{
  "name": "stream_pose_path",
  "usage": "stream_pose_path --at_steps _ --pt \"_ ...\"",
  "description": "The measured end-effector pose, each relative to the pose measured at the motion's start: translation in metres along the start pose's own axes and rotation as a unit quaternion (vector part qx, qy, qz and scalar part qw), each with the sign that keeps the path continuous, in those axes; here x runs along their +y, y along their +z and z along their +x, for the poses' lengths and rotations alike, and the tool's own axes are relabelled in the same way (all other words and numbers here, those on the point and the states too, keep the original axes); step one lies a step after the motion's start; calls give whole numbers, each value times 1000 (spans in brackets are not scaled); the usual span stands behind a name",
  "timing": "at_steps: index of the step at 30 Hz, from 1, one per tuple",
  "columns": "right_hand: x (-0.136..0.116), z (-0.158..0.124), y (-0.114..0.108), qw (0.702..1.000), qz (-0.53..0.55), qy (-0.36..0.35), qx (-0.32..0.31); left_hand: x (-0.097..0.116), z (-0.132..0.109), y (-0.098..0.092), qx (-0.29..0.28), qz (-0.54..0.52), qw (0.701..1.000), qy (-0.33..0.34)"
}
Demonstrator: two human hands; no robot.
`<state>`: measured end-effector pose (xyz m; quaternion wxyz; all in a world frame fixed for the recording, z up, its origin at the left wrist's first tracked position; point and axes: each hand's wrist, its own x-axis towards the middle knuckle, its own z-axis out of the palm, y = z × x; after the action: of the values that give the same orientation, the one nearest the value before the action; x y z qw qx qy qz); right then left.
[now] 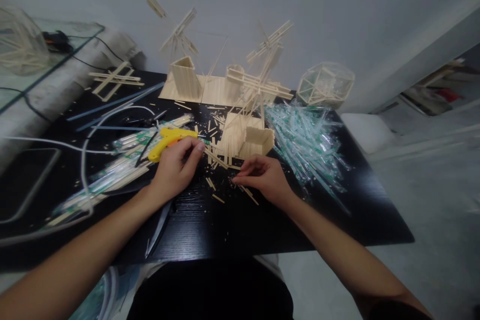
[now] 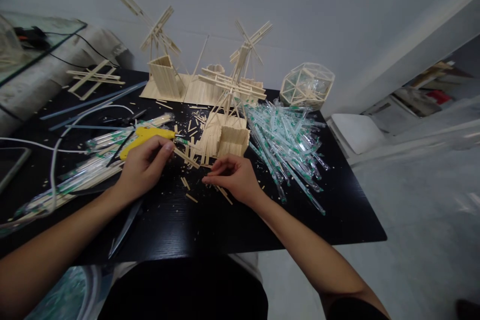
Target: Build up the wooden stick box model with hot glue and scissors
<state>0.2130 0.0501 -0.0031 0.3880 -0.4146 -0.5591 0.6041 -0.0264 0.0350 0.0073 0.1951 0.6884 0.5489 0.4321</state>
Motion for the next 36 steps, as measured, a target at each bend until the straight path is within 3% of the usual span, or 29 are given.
stream_pose_path --at_steps 5,11,22,29,34,36 --pt "7 2 1 997 -51 -2 -51 0 -1 1 -7 -8 1000 -4" --pt "11 -5 10 991 -108 -30 -69 2 -4 6 -28 -12 1000 -3" --pt "9 -4 8 995 -63 -14 -70 5 -4 8 -58 -4 998 18" --pt "4 -1 5 996 -17 33 -81 1 -2 -2 -73 -61 995 7" --pt "4 0 3 991 20 60 -118 -2 4 -10 -161 -107 980 55" --pt "4 0 2 988 25 67 -133 -2 5 -12 -173 -91 977 81"
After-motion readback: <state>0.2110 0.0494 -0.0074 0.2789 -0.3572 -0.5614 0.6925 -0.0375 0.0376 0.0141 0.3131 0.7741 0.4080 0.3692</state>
